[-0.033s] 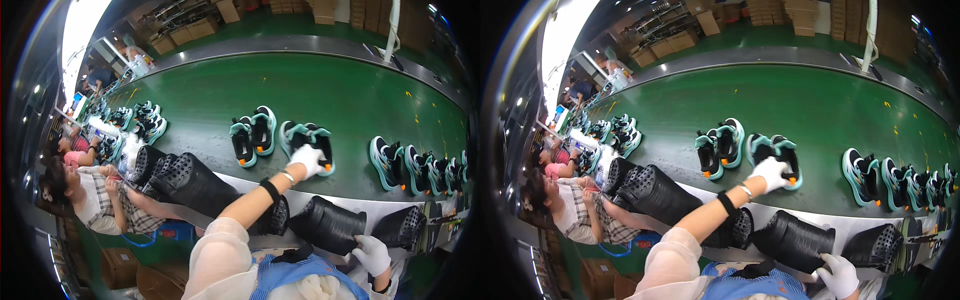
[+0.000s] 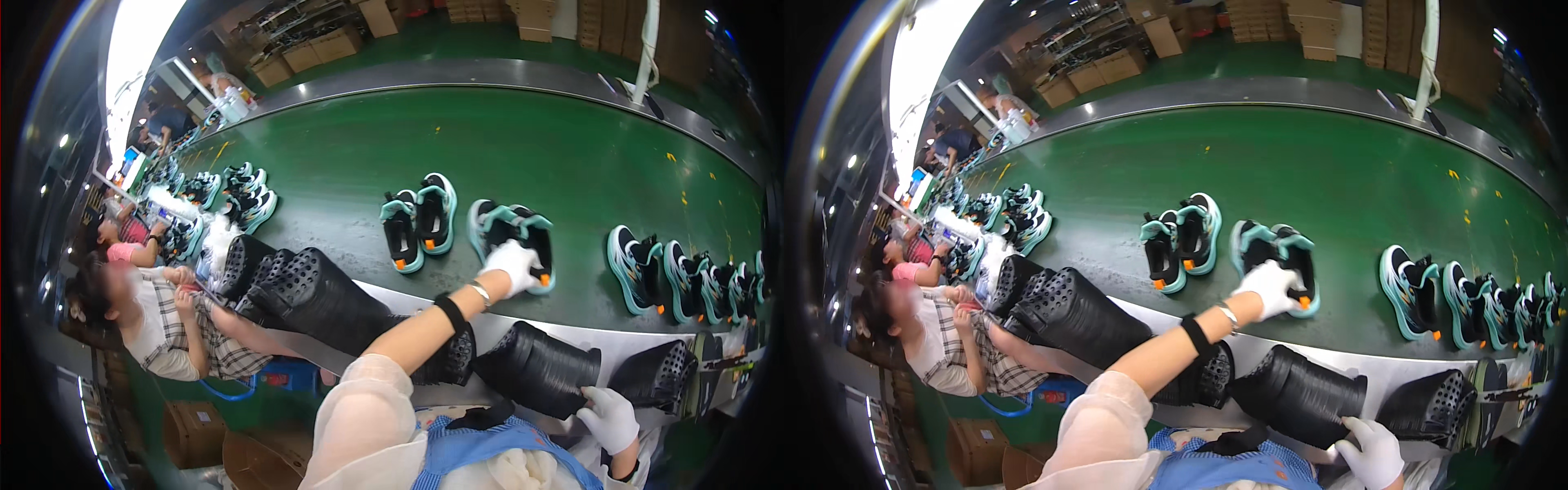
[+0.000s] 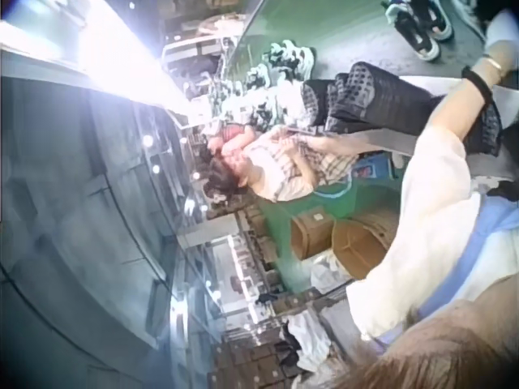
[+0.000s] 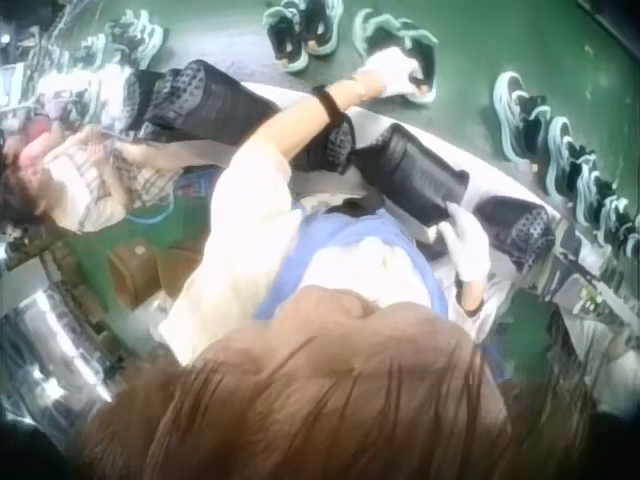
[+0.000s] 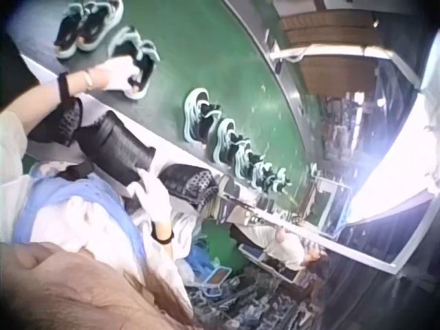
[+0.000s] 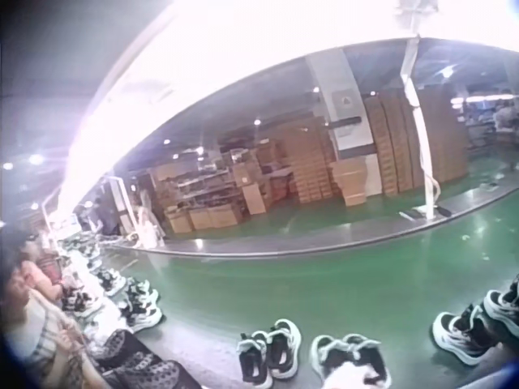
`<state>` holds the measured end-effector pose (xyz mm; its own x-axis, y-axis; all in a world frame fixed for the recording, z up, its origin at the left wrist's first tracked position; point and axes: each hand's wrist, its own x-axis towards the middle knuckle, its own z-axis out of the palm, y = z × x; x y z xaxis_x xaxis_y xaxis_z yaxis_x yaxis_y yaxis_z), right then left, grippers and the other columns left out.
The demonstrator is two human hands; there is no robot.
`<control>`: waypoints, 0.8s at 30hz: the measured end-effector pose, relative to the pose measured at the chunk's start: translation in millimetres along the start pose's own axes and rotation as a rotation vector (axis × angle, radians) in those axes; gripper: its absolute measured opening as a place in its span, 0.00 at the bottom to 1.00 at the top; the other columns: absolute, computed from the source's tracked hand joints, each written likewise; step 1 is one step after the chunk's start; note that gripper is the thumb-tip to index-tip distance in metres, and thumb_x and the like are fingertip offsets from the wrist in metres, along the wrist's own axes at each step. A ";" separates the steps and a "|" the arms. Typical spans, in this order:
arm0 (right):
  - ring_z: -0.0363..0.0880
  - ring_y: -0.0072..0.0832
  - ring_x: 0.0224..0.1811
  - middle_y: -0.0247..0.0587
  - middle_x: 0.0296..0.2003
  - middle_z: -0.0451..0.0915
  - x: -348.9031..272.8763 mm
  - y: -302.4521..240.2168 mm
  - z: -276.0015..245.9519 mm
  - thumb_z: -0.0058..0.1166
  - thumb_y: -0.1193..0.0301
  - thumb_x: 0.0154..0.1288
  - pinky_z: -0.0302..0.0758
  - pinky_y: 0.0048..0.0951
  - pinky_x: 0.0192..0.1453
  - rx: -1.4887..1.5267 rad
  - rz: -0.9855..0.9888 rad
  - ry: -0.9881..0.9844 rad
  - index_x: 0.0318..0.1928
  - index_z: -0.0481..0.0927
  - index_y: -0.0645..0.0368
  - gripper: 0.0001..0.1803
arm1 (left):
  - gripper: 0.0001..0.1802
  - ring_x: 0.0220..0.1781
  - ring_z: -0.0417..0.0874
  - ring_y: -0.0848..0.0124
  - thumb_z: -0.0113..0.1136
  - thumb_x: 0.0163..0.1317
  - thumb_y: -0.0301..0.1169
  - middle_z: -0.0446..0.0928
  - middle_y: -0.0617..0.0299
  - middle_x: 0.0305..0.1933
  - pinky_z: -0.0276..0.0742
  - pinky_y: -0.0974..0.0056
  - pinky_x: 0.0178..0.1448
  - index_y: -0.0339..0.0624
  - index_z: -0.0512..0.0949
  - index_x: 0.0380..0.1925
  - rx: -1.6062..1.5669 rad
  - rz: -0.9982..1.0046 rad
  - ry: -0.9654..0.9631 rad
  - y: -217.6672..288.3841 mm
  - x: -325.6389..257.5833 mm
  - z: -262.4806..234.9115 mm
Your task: Assembling shoe components by attaching outsoles to shoe bodies and organizing them on a conveyor belt in a factory setting.
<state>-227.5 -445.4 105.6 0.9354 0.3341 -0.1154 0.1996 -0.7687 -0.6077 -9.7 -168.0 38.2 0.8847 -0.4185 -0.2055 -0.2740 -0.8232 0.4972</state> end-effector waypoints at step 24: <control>0.81 0.44 0.37 0.50 0.35 0.80 -11.0 2.9 -4.5 0.61 0.71 0.51 0.77 0.37 0.43 -0.023 0.069 0.029 0.46 0.80 0.64 0.20 | 0.16 0.50 0.83 0.54 0.61 0.55 0.35 0.80 0.48 0.49 0.81 0.58 0.50 0.43 0.82 0.42 0.277 -0.867 0.171 -164.9 -62.1 -64.5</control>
<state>-235.9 -453.8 108.6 0.9552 0.2643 -0.1335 0.1406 -0.8017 -0.5809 4.9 18.5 23.4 0.8601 0.4310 -0.2729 0.4490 -0.8935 0.0037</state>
